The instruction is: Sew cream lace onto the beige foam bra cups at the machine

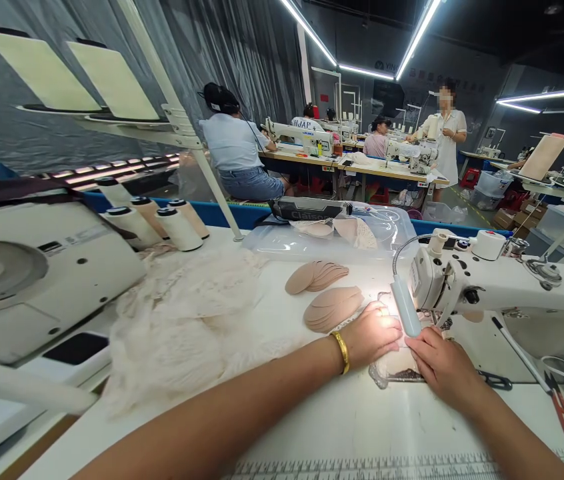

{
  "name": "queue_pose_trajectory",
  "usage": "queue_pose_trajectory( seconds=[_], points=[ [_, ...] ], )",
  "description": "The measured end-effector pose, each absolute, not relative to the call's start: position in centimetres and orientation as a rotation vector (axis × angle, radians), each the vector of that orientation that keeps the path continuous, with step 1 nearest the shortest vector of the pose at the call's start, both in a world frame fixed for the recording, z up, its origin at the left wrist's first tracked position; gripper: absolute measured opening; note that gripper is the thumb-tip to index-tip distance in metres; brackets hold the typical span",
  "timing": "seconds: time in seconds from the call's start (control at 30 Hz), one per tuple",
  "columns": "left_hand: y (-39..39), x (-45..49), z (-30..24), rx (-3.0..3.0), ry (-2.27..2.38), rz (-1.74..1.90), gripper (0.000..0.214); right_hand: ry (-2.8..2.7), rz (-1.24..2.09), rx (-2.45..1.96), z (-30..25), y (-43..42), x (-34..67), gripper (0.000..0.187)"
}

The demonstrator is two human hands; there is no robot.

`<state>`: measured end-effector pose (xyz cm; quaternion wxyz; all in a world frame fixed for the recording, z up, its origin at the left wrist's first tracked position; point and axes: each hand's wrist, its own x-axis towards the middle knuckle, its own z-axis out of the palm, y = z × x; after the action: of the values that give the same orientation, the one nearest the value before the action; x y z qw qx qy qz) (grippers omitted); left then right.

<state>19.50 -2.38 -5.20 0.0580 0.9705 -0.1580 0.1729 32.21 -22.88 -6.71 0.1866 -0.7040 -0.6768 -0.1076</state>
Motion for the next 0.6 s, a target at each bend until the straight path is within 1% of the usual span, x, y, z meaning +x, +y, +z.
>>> queue_pose_trajectory(
  seconds=[0.27, 0.6],
  points=[
    [-1.5, 19.9, -5.2, 2.899, -0.542, 0.480, 0.018, -1.948, -0.271, -1.998, -5.9, -23.0, 31.8, 0.025],
    [-0.9, 20.2, -4.7, 2.874, -0.483, 0.478, 0.015, -1.909, -0.315, -1.999, -6.0, -22.7, 31.6, 0.027]
  ],
)
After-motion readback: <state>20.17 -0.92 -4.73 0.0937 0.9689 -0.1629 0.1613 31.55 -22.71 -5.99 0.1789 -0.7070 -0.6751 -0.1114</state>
